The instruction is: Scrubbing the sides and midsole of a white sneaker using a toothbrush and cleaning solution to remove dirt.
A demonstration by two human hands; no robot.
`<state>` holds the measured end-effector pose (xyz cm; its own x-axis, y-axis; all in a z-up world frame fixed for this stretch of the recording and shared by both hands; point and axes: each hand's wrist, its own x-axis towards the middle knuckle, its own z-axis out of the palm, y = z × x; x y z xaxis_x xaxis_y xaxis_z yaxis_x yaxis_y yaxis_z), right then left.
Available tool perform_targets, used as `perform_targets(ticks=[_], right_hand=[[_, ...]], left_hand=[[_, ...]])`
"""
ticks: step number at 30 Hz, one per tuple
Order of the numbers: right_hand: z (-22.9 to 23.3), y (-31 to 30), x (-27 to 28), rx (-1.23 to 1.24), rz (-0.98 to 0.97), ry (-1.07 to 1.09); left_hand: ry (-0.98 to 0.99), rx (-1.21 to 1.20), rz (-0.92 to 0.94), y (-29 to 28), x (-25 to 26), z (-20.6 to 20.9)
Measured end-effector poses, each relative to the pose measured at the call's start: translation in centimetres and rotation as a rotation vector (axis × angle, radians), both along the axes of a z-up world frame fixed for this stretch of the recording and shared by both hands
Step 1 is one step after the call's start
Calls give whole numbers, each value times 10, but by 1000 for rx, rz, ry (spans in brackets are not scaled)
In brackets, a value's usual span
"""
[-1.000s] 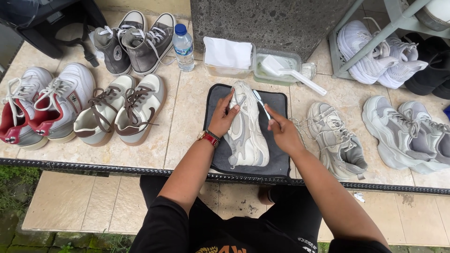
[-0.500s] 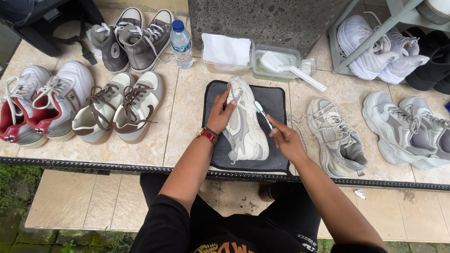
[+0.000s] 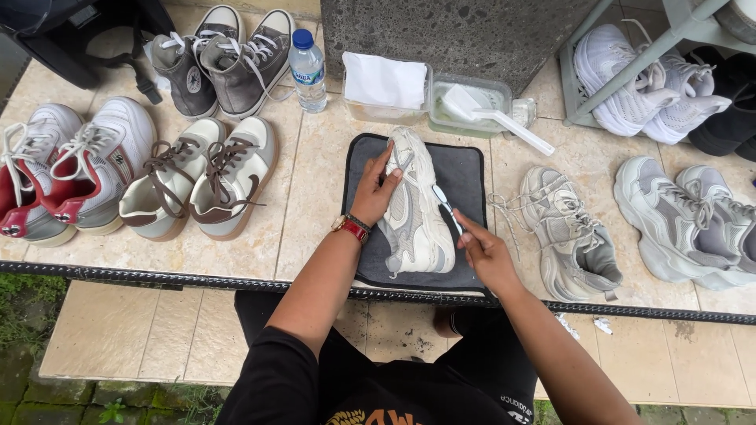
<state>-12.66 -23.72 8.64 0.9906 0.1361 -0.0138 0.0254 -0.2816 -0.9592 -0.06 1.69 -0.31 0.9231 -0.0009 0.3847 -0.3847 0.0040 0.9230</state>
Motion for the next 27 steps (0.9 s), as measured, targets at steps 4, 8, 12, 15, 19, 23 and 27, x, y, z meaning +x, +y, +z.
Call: perform_targets(ticks=[4, 8, 12, 15, 19, 23, 27], right_hand=[[6, 15, 40, 11, 15, -98], [5, 13, 55, 10, 49, -104], [10, -7, 11, -36, 116, 26], [48, -12, -26, 57, 137, 116], [54, -27, -48, 166, 183, 100], [63, -24, -63, 125, 83, 115], [65, -7, -72, -1, 10, 64]], left_hand=[[-6, -4, -15, 1, -2, 2], [6, 16, -6, 1, -12, 20], [32, 5, 25, 0, -11, 19], [48, 15, 46, -1, -11, 21], [95, 79, 90, 1, -20, 35], [494, 260, 26, 6, -41, 82], [529, 284, -27, 2, -57, 103]])
